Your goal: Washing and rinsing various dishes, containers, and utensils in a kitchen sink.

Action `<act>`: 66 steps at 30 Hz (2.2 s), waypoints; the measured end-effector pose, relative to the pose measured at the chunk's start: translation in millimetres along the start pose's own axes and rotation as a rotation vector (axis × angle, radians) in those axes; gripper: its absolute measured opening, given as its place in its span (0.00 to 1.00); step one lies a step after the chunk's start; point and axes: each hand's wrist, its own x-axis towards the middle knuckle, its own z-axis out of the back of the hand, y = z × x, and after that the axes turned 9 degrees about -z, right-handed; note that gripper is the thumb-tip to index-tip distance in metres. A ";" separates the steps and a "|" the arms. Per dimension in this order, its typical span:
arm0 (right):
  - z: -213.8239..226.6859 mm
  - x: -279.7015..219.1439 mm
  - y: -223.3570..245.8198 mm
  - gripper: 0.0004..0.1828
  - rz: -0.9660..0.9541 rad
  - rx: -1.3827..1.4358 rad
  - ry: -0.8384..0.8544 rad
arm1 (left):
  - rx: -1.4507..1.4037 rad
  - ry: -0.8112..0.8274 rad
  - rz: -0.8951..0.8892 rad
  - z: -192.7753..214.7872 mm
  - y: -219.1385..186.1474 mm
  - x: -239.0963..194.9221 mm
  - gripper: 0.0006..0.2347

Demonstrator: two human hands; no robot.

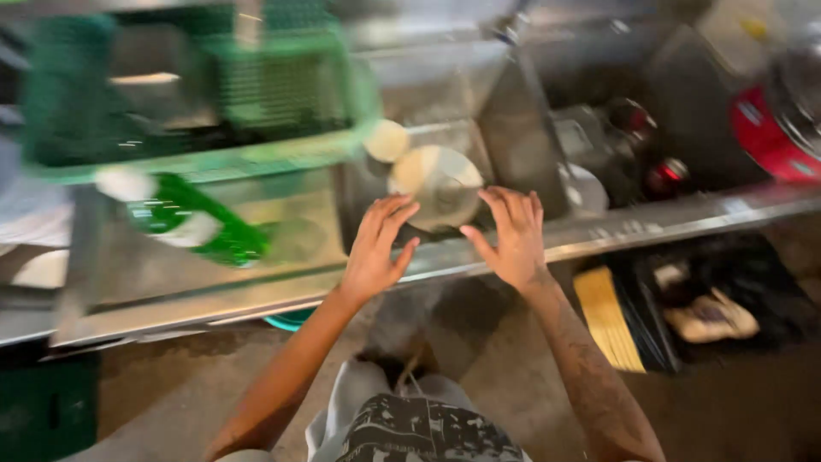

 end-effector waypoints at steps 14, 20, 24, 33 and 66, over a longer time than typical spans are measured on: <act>47.0 -64.0 -81.7 0.34 -0.041 -0.075 0.046 | -0.208 0.087 0.151 -114.7 -24.1 -0.4 0.29; 17.8 -18.3 -78.4 0.34 -0.015 0.008 0.067 | -0.131 0.082 0.194 -87.1 19.3 7.8 0.30; -11.0 16.8 -68.7 0.34 0.001 0.012 0.071 | -0.114 0.120 0.248 -63.1 45.9 19.8 0.30; -86.6 47.2 -99.9 0.25 -0.100 -0.017 0.063 | -0.112 0.233 0.255 -46.6 115.8 12.7 0.29; -184.8 94.0 -251.3 0.22 0.163 0.087 0.513 | -0.039 0.209 0.440 -178.2 172.2 11.0 0.27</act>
